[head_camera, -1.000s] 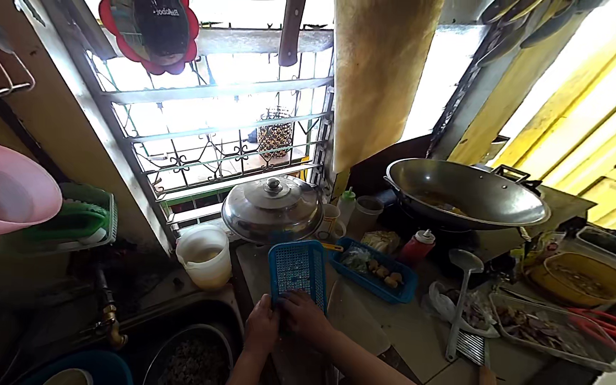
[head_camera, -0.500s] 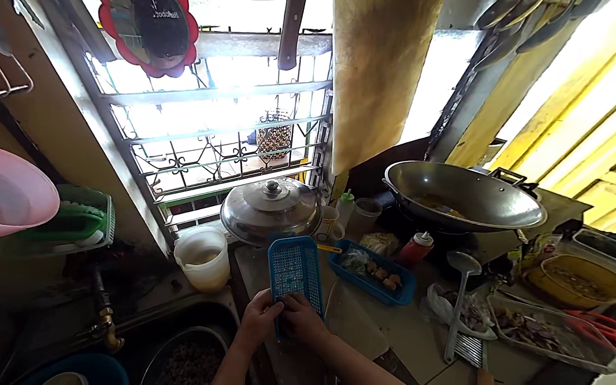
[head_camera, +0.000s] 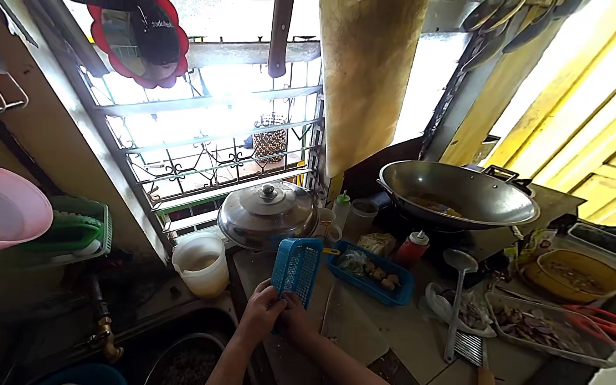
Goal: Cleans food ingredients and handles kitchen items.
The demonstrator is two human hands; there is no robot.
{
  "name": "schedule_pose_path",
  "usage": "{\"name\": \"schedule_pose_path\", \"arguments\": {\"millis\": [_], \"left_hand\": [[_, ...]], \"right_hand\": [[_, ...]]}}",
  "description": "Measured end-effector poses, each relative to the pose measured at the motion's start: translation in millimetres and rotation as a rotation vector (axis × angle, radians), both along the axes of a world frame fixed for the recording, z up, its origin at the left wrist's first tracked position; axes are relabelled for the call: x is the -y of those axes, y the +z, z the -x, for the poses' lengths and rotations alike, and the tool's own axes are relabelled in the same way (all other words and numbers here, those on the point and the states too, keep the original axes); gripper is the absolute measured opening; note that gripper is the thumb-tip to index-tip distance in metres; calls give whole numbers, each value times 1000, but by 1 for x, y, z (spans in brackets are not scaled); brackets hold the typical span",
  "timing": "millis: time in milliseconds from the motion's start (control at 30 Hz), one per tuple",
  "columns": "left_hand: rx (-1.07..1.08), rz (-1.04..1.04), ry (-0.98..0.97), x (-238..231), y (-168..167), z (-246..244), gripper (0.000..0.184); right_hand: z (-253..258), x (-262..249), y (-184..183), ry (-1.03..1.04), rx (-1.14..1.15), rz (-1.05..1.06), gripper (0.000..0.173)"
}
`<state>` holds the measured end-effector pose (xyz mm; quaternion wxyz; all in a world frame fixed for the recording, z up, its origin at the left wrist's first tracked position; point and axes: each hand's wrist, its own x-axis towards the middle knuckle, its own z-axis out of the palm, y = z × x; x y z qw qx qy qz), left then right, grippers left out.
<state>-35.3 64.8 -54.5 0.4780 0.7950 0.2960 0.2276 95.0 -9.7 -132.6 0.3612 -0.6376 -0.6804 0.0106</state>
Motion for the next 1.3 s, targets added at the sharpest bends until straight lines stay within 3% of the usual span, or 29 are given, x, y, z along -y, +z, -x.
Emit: {"name": "schedule_pose_path", "arguments": {"millis": [267,367,500,700,800,967,1100,1300], "left_hand": [[6,-176,57,4,-2,-9,15],[57,-261,174,8,-12,-21,19],[-35,-406,337,17,-17,-37,23],[327,-807,284,19,-47,-49,18],[392,-915,256,17,-55,-51,18],[395,-1026,161,19,-54,-47,17],[386,-1131,124,21,-53,-47,6],[336,-1210,129,23,-62,-46,9]], "right_hand": [[-18,1,-17,-66,49,-54,15],[-16,4,-15,-105,-12,-17,20],[-12,6,-16,-152,-42,81,24],[-1,19,-21,-242,-56,-98,23],[7,26,-18,-294,-86,-94,26],[16,40,-21,-351,-136,45,28],[22,43,-14,-420,-86,320,37],[28,49,9,-463,-92,403,39]]}}
